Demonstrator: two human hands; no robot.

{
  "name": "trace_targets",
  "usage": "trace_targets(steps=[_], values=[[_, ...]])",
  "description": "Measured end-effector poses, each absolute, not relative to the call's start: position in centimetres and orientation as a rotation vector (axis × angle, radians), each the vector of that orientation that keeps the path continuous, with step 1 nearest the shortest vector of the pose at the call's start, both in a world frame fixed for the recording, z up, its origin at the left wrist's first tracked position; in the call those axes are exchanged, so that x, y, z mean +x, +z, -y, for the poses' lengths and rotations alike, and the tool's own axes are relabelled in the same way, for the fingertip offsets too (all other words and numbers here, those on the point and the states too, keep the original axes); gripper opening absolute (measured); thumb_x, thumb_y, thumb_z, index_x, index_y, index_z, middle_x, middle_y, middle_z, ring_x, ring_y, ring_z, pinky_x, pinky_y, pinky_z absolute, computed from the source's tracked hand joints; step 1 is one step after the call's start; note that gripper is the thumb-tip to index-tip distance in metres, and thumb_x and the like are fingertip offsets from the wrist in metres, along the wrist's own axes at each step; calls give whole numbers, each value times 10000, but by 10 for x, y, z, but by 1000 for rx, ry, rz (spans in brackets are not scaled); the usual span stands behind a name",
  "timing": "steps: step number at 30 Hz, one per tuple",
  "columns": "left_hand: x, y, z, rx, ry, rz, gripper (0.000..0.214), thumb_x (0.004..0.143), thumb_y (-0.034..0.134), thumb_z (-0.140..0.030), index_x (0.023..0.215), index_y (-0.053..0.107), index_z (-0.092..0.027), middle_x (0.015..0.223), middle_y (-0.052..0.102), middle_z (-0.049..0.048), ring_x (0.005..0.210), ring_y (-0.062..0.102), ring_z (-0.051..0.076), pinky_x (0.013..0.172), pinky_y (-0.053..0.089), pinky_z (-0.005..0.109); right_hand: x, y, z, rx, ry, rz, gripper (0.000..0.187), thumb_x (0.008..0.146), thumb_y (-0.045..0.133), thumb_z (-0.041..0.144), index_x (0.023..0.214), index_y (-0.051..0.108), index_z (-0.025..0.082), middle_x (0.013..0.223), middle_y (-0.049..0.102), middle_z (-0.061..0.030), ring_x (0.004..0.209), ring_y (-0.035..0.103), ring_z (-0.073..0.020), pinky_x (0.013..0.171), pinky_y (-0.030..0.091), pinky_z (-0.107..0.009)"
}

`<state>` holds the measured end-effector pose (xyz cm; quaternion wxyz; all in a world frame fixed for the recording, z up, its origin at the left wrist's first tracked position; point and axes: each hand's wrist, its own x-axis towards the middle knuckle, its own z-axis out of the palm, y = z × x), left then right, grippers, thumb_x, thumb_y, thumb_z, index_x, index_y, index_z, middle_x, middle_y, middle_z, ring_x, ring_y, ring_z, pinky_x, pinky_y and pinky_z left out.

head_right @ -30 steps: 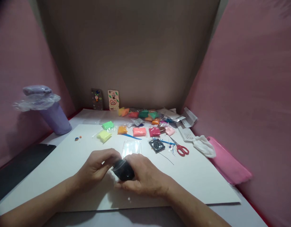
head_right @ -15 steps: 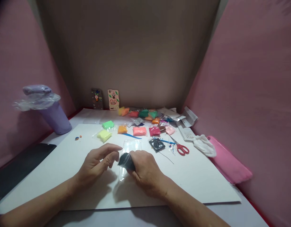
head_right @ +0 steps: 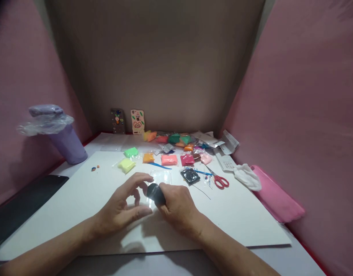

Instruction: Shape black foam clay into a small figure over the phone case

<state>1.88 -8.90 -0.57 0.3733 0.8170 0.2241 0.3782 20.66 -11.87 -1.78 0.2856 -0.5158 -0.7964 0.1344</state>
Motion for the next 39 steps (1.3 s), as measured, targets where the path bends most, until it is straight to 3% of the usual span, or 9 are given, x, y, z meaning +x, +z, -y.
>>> trace_targets(steps=[2,5,11,17,24,32,39], values=[[21,-9,89,2136,921,-562,525,761,671,-245,1223,424,-214,1071,509,72,849,518,166,592,460,236,205,-18,120,-1396,364,2175,63,764,516,194,795,565,172,695,608,-25,603,495,-153,570,316,-256],[22,-11,90,2132,916,-593,399,789,608,-172,1160,468,-212,973,533,44,798,514,152,589,451,236,203,-13,123,-1386,437,2193,103,756,559,193,857,563,171,794,626,-34,683,524,-168,616,345,-265],[18,-5,85,2055,923,-564,300,804,549,-121,1086,510,-216,1015,530,43,861,514,162,690,444,275,213,7,123,-1145,971,2150,220,844,563,367,980,561,194,924,593,-16,801,517,-157,677,388,-253],[17,-4,82,1975,899,-491,272,820,525,-120,1076,529,-213,995,526,47,865,510,170,762,434,315,218,5,119,-1111,1191,2003,258,851,558,415,935,579,172,845,548,1,741,474,-135,638,376,-246],[17,-6,83,1969,926,-511,307,811,530,-106,1100,535,-208,994,537,52,859,521,170,762,442,314,210,0,120,-1137,1026,2005,107,896,502,264,920,569,185,862,583,11,794,510,-144,696,379,-249],[18,-6,83,1953,970,-514,303,820,593,-194,1119,547,-189,979,563,58,826,544,160,740,461,302,208,-7,121,-1144,853,1995,228,938,414,307,852,583,181,786,588,6,716,524,-139,646,383,-242],[20,-5,85,1907,972,-566,320,804,629,-248,1102,542,-171,936,564,52,823,558,168,727,468,302,203,-7,125,-1271,561,2010,203,885,480,284,734,576,189,709,562,-11,687,505,-160,642,387,-261]])
